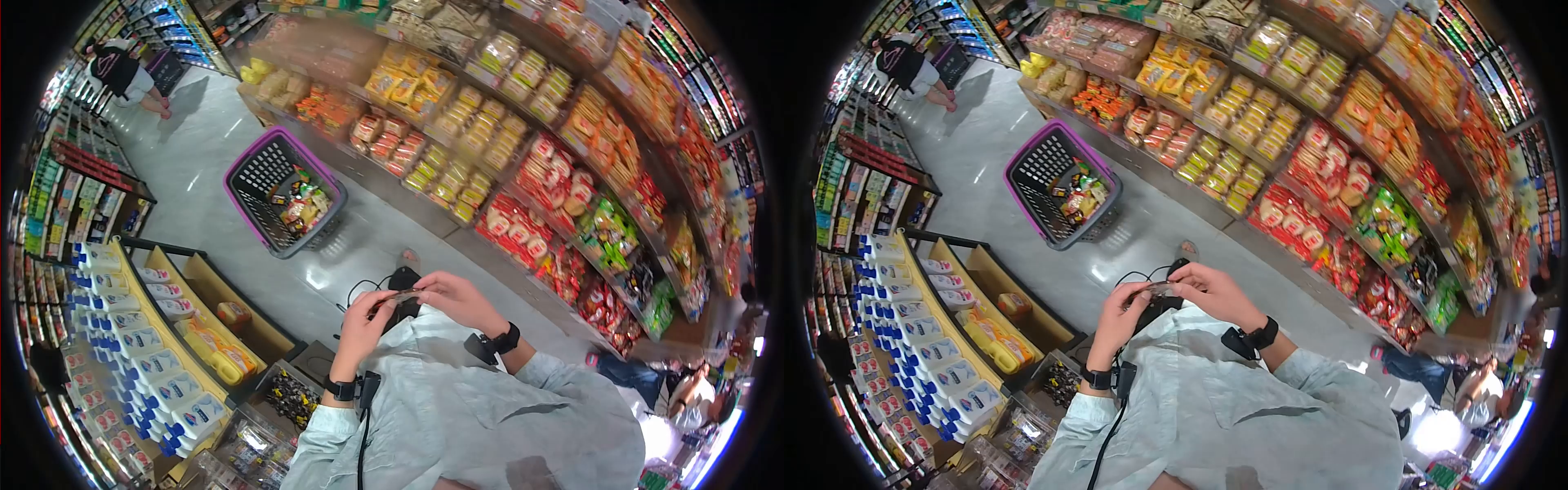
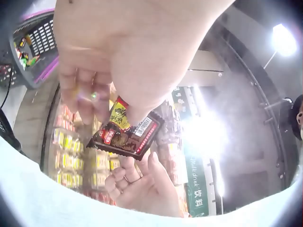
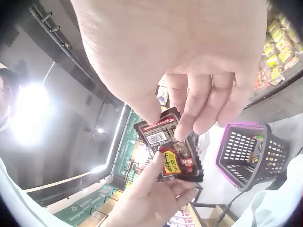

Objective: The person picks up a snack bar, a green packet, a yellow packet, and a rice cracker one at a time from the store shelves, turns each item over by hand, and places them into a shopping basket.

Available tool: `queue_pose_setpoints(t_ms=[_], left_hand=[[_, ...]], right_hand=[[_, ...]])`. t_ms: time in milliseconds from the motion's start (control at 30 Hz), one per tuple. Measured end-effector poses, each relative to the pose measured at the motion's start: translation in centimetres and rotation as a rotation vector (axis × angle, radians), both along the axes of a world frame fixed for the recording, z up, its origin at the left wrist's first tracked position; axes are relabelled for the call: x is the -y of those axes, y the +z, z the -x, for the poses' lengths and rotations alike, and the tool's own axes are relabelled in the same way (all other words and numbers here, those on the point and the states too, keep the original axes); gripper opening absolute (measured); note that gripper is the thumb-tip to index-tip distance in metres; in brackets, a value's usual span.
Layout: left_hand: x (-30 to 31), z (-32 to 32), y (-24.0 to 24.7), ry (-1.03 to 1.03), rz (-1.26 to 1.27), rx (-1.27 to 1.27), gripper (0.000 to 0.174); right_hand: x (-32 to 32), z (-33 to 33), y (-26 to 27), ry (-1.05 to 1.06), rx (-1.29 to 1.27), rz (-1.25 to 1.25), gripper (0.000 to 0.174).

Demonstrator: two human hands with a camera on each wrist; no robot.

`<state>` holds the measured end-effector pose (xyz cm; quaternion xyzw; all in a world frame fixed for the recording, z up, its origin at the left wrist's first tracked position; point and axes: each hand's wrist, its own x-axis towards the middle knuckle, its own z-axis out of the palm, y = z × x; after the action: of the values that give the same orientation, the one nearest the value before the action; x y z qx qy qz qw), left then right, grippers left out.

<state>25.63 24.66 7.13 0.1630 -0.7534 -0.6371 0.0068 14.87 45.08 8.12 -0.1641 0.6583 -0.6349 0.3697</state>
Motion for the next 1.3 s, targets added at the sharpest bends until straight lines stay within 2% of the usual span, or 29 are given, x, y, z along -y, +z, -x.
queue_pose_setpoints(t_ms=[67,133,233,400,467,667,900,1000,1067,1167,1300], left_hand=[[2.0,1.9,-0.1,0.069,-0.093,0.061,0.019],[3.7,4.1,2.0,0.142,-0.171,0.136,0.020],[6.2,6.9,3.0,0.233,-0.098,0.169,0.020],[8.4,11.7,2.4,0.408,-0.167,0.060,0.013],[9.0,13.4,1.7,0.412,-0.202,0.085,0.013],[12.7,18.6,0.4,0.312,-0.247,0.052,0.012],[22.1,23.3,0.3,0.185,-0.213,0.025,0.013],[26.9,23.6,0.5,0.199,-0.235,0.000,0.019],[30.3,23.5,-0.3,0.194,-0.252,-0.012,0.023],[34.0,22.5,-1.4,0.204,-0.254,-0.035,0.022],[37.4,21.2,-2.5,0.161,-0.262,0.107,0.015]], right_hand=[[2.4,3.9,0.0,0.123,-0.039,-0.004,0.020],[5.1,7.4,-0.2,0.195,-0.142,0.006,0.017],[8.4,12.3,0.6,0.278,-0.285,-0.011,0.017],[11.0,17.4,0.4,0.309,-0.296,-0.058,0.020],[11.3,18.7,0.5,0.273,-0.177,-0.062,0.019],[12.9,20.9,-1.9,0.149,0.025,-0.018,0.015],[20.2,22.2,-0.5,0.022,-0.081,-0.066,0.020],[24.9,21.5,0.9,0.034,-0.118,-0.115,0.030],[27.9,20.9,0.9,0.017,-0.151,-0.130,0.031],[30.8,19.6,1.1,0.037,-0.139,-0.162,0.029],[32.9,17.7,0.9,-0.007,-0.059,-0.191,0.026]])
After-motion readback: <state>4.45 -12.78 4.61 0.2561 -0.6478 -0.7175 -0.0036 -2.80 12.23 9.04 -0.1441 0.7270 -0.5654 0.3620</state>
